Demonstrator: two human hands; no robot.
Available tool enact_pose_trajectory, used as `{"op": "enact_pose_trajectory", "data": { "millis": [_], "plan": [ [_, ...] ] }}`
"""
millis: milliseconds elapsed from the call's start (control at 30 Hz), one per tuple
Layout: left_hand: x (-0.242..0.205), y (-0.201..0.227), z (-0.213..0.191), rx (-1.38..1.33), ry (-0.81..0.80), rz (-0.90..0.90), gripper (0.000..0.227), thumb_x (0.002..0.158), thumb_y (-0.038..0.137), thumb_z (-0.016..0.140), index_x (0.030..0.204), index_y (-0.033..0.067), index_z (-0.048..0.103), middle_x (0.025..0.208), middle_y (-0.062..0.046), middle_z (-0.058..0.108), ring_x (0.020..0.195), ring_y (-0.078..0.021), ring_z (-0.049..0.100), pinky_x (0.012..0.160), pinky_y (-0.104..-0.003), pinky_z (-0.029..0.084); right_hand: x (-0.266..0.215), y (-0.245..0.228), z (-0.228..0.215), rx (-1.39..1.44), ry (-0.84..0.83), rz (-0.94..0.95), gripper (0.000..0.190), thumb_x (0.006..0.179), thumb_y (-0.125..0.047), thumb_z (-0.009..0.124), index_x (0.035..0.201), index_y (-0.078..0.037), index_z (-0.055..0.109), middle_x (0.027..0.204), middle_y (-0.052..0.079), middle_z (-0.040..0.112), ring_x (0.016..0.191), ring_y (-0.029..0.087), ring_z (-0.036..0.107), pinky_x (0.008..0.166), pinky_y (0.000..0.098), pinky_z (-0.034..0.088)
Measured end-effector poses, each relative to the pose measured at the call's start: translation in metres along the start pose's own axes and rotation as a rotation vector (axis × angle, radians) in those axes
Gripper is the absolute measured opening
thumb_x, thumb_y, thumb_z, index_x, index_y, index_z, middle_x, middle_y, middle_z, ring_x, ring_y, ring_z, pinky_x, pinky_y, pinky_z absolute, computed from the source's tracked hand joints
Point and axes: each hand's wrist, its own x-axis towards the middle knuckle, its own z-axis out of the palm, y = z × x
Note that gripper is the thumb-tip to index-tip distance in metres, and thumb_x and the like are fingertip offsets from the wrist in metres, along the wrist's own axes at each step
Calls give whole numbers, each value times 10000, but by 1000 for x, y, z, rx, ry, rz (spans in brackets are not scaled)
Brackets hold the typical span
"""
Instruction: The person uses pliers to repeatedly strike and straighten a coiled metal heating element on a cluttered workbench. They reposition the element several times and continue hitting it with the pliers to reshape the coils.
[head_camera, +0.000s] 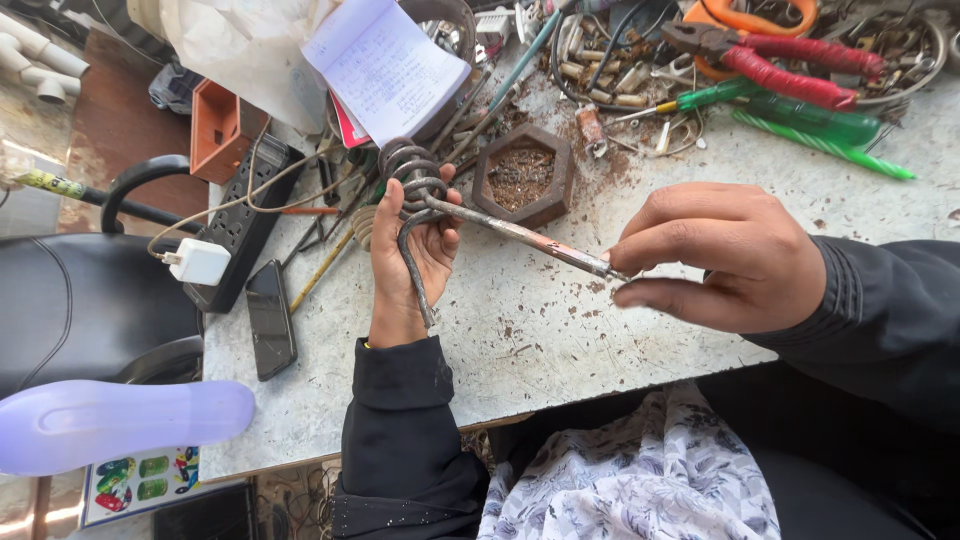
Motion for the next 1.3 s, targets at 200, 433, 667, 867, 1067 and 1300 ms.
{"op": "enact_pose_trajectory", "data": {
  "millis": [200,433,667,867,1067,1300],
  "plan": [
    [2,-4,-3,-9,-46,107,634,1028,488,601,1357,-50,538,1074,-162,700,892,-198,736,750,-287,647,1,6,0,-73,58,80,229,866,-136,793,999,-9,658,866,89,690,699,166,659,606,281,519],
    [3,-2,-11,-123,35,263,531,968,524,663,1227,65,598,1055,-119,698,982,-237,730,880,-380,633,9,12,4,-224,122,265,107,928,-53,717,999,16,675,846,80,672,689,163,644,610,292,516],
    [3,12,-20,-165,172,353,353,889,316,801,1102,86,639,1067,-106,718,1002,-240,724,936,-402,622,7,34,7,-466,0,393,183,953,-200,689,988,-23,716,840,104,681,712,238,655,652,368,526],
    [-1,28,-32,-194,196,474,307,894,259,796,1104,85,654,1057,-97,714,972,-225,718,906,-387,617,-6,72,-23,-927,-126,520,360,937,-360,691,1128,-58,732,1031,143,696,1036,332,654,925,458,512],
    [-7,45,-41,-241,244,549,332,889,288,791,1121,94,653,1036,-77,702,953,-205,715,884,-360,614,-26,91,-35,-1118,-216,686,274,908,-319,720,1115,-146,767,1107,115,695,1121,325,631,983,463,499],
    [-9,52,-41,-209,293,558,372,866,319,792,1121,83,657,1046,-80,701,955,-190,719,859,-344,615,-34,101,-44,-1237,-97,719,352,904,-244,713,1247,-167,734,1176,114,694,1169,336,625,977,480,490]
  ]
}}
